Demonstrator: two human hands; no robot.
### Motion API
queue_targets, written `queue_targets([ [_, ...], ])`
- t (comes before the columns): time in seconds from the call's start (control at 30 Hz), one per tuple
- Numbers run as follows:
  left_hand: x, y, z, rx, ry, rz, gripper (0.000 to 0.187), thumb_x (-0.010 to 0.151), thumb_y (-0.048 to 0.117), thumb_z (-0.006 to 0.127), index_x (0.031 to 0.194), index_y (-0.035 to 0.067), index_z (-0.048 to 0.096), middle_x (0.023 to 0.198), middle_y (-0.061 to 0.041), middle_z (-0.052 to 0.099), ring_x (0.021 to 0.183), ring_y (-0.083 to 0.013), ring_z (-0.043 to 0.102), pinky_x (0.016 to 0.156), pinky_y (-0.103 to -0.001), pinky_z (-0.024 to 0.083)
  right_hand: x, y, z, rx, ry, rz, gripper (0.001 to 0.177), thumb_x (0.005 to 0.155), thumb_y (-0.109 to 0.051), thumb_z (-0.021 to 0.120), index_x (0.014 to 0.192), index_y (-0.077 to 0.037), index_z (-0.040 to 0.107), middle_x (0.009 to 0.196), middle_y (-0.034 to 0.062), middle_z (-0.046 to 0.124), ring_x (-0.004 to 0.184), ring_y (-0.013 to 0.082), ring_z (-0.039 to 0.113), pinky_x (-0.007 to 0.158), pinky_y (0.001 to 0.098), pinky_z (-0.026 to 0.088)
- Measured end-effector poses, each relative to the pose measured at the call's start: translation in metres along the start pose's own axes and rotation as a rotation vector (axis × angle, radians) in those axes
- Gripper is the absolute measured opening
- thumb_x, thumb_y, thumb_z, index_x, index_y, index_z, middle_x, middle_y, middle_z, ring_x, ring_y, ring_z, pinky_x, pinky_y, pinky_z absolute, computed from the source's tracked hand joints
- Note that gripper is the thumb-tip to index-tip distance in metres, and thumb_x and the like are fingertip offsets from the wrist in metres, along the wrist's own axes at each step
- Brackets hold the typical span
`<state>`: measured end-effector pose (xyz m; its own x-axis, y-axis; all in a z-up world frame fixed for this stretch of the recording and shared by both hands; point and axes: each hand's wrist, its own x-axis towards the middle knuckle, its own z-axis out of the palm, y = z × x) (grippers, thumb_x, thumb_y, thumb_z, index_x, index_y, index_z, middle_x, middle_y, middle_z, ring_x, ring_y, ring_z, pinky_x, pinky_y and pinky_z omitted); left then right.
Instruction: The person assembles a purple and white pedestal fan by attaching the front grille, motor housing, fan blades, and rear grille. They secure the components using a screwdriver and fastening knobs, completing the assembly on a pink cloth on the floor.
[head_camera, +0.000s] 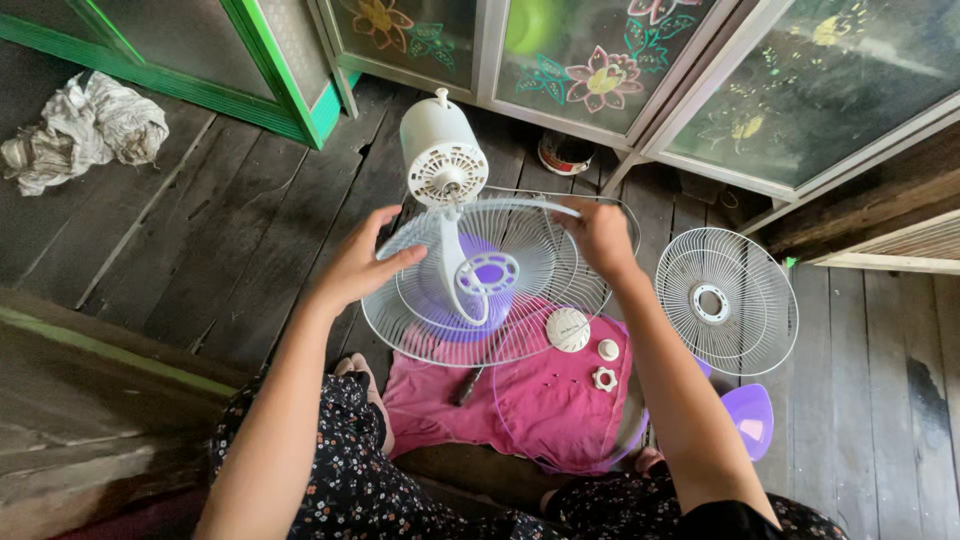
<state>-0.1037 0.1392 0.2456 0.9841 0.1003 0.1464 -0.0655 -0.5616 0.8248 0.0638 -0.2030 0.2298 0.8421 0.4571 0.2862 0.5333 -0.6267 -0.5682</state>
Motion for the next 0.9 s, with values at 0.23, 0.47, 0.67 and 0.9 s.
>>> queue_targets([
  [0.23, 0.006, -0.012, 0.006, -0.192, 0.238, 0.027, 0.034, 0.094, 0.025, 0.075, 0.119, 0.002, 0.068, 0.099, -0.011, 0.079, 0.09, -0.015, 0.076, 0.079, -0.03, 0.058, 0.033, -0.005, -0.032, 0.409, 0.06, 0.069, 0.018, 0.104, -0.013, 0.063, 0.102, 0.001, 0.075, 0.084, 0.0068, 0.076, 0.077, 0.0103, 0.074, 0.073, 0.0257, 0.06],
  [0.47, 0.023, -0.025, 0.003, -0.497, 0.313, -0.02, 0.028, 0.093, 0.015, 0.073, 0.116, -0.002, 0.071, 0.098, -0.011, 0.077, 0.084, -0.015, 0.072, 0.077, -0.027, 0.056, 0.056, -0.003, -0.058, 0.513, 0.122, 0.187, 0.022, 0.105, -0.017, 0.063, 0.101, 0.001, 0.075, 0.086, 0.0076, 0.076, 0.074, 0.0117, 0.071, 0.066, 0.0258, 0.055],
  [0.67, 0.026, -0.026, -0.003, -0.759, 0.31, -0.196, 0.025, 0.097, 0.015, 0.065, 0.119, 0.004, 0.067, 0.103, -0.009, 0.077, 0.092, -0.0158, 0.075, 0.079, -0.027, 0.059, 0.066, 0.014, -0.054, 0.827, 0.147, 0.304, 0.02, 0.105, -0.018, 0.061, 0.099, -0.002, 0.071, 0.085, 0.0072, 0.075, 0.072, 0.0149, 0.073, 0.062, 0.0256, 0.055],
  [0.9, 0.019, -0.026, -0.008, -0.753, 0.463, -0.206, 0.021, 0.102, 0.012, 0.059, 0.117, 0.001, 0.069, 0.101, -0.013, 0.077, 0.087, -0.0186, 0.076, 0.077, -0.03, 0.061, 0.072, 0.023, -0.02, 0.876, 0.14, 0.319, 0.023, 0.104, -0.02, 0.063, 0.105, 0.002, 0.071, 0.09, 0.0102, 0.076, 0.076, 0.0166, 0.074, 0.071, 0.03, 0.061],
])
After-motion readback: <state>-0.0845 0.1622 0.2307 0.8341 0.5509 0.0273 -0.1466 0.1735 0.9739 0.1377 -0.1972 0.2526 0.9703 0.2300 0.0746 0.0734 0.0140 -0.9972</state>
